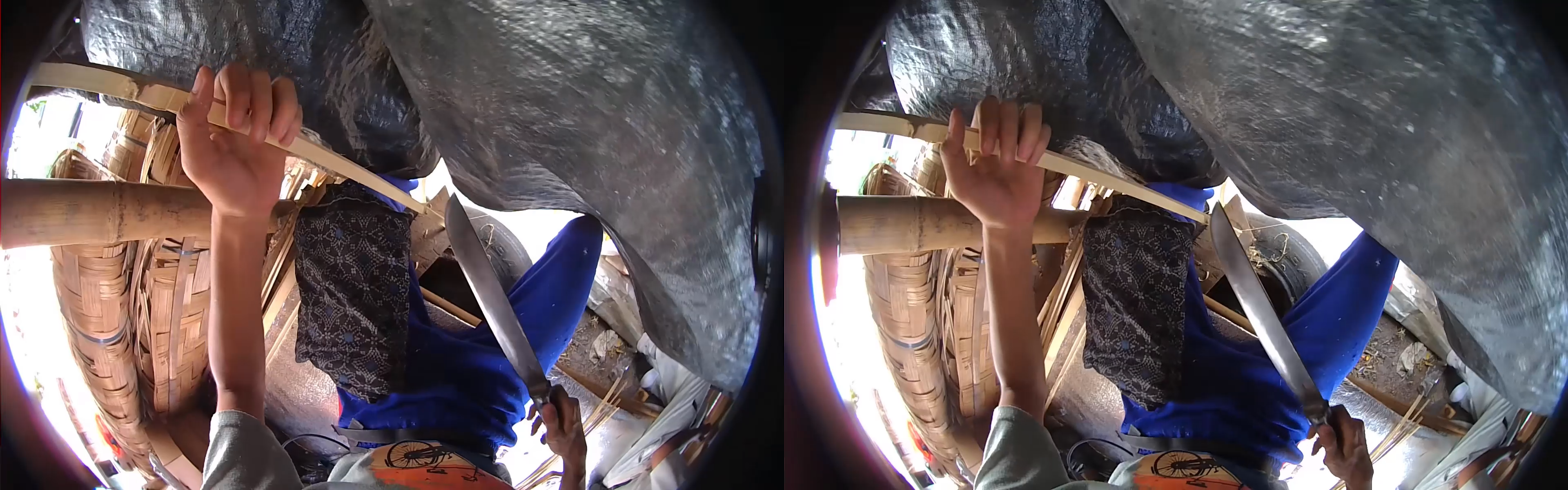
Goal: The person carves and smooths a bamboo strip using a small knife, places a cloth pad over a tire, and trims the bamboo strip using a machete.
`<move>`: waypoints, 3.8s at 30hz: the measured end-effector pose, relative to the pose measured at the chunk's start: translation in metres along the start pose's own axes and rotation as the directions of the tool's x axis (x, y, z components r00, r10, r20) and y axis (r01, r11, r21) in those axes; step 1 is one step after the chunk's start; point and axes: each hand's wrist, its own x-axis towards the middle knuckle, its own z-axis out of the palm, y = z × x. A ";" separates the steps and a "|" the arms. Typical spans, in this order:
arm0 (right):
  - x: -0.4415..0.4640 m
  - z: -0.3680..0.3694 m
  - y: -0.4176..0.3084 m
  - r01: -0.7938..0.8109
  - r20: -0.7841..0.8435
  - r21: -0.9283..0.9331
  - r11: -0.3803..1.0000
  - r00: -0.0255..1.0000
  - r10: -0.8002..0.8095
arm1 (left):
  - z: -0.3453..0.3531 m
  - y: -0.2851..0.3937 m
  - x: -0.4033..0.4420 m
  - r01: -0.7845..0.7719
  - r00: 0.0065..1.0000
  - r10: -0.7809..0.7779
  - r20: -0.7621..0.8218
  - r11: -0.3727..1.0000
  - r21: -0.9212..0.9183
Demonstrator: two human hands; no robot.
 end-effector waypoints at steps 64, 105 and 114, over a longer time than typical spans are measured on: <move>0.212 0.067 -0.079 0.035 0.326 0.035 0.999 0.944 -0.044 | 0.060 -0.051 -0.058 0.063 0.692 0.120 -0.712 0.972 0.225; 0.198 0.062 -0.075 0.143 0.235 0.066 0.987 0.960 -0.155 | 0.054 -0.103 -0.020 -0.052 0.863 0.293 -0.411 0.862 0.505; 0.197 0.070 -0.092 0.414 0.155 0.096 0.905 0.892 -0.424 | 0.047 -0.105 -0.027 -0.135 0.827 0.360 -0.432 0.873 0.468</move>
